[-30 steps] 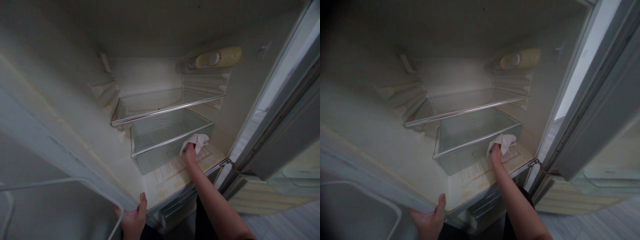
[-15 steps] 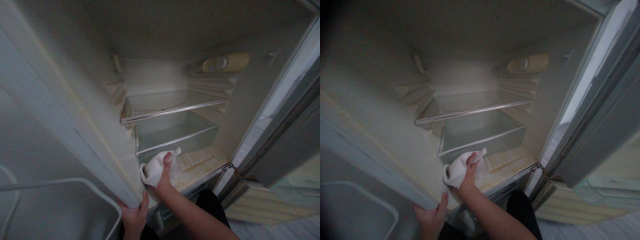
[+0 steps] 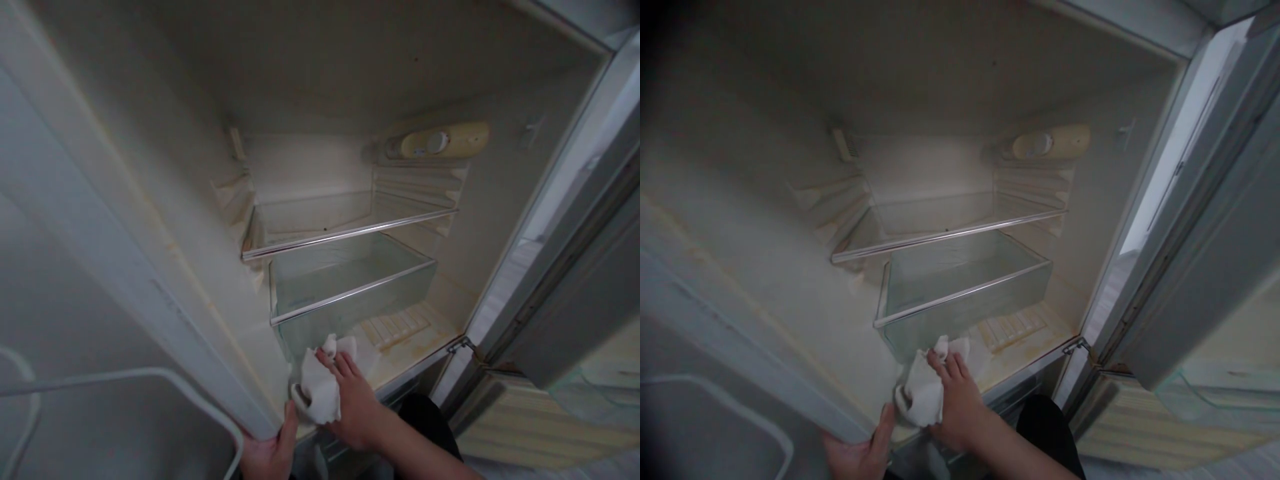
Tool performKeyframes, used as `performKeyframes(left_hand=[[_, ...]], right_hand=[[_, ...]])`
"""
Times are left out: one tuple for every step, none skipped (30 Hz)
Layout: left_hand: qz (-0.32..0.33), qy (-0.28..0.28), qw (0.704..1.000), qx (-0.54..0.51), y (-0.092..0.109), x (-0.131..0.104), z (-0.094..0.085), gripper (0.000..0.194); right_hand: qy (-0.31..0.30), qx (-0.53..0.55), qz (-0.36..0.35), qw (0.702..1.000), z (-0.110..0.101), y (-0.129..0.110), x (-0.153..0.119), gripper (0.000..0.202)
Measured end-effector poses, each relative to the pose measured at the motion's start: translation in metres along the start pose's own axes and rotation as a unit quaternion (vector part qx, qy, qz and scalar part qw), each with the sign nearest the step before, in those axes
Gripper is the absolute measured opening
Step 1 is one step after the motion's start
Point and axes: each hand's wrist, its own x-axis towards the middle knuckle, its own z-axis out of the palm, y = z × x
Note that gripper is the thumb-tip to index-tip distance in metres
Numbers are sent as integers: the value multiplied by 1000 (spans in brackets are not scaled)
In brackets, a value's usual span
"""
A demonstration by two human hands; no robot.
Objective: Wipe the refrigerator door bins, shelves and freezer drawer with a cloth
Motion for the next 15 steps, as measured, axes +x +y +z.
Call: performKeyframes(left_hand=[[-23, -3, 1000, -12, 1, -1, 0, 58], [-44, -1, 999, -23, 2, -1, 0, 59], [-61, 0, 998, -32, 2, -2, -1, 60], [-72, 3, 997, -39, 1, -3, -1, 62], [-81, 6, 996, -45, 0, -4, -2, 64], [-87, 9, 995, -51, -1, -4, -2, 66], [-94, 9, 994, -56, -3, -4, -3, 69], [-101, 10, 993, -59, -3, -4, -3, 70], [-106, 8, 992, -60, -4, -4, -4, 70], [-110, 3, 992, -56, -4, -3, -4, 69], [-113, -4, 992, -50, -4, -3, -5, 68], [-112, -8, 993, -45, -3, -2, -5, 68], [-109, -10, 993, -42, -2, -2, -6, 69], [-106, -11, 993, -42, -2, -2, -6, 69], [-104, -9, 994, -42, -2, -2, -6, 67]], right_hand=[[-1, -8, 15, 1000, -1, 12, -5, 74], [5, -19, 29, 999, -1, 25, -9, 75], [17, -31, 46, 998, -1, 38, -13, 75], [34, -45, 66, 996, -1, 51, -18, 75], [55, -62, 92, 992, -1, 65, -22, 75], [77, -80, 121, 986, -2, 78, -28, 76], [100, -100, 153, 978, -4, 92, -33, 76], [121, -119, 181, 969, -6, 107, -39, 75], [140, -137, 200, 960, -10, 122, -46, 74], [159, -151, 213, 952, -13, 137, -52, 72], [176, -163, 215, 947, -17, 151, -59, 69], [193, -173, 213, 942, -20, 164, -65, 65], [210, -183, 210, 937, -23, 177, -70, 61], [227, -192, 210, 931, -26, 187, -75, 57], [242, -203, 215, 924, -27, 195, -78, 56]])
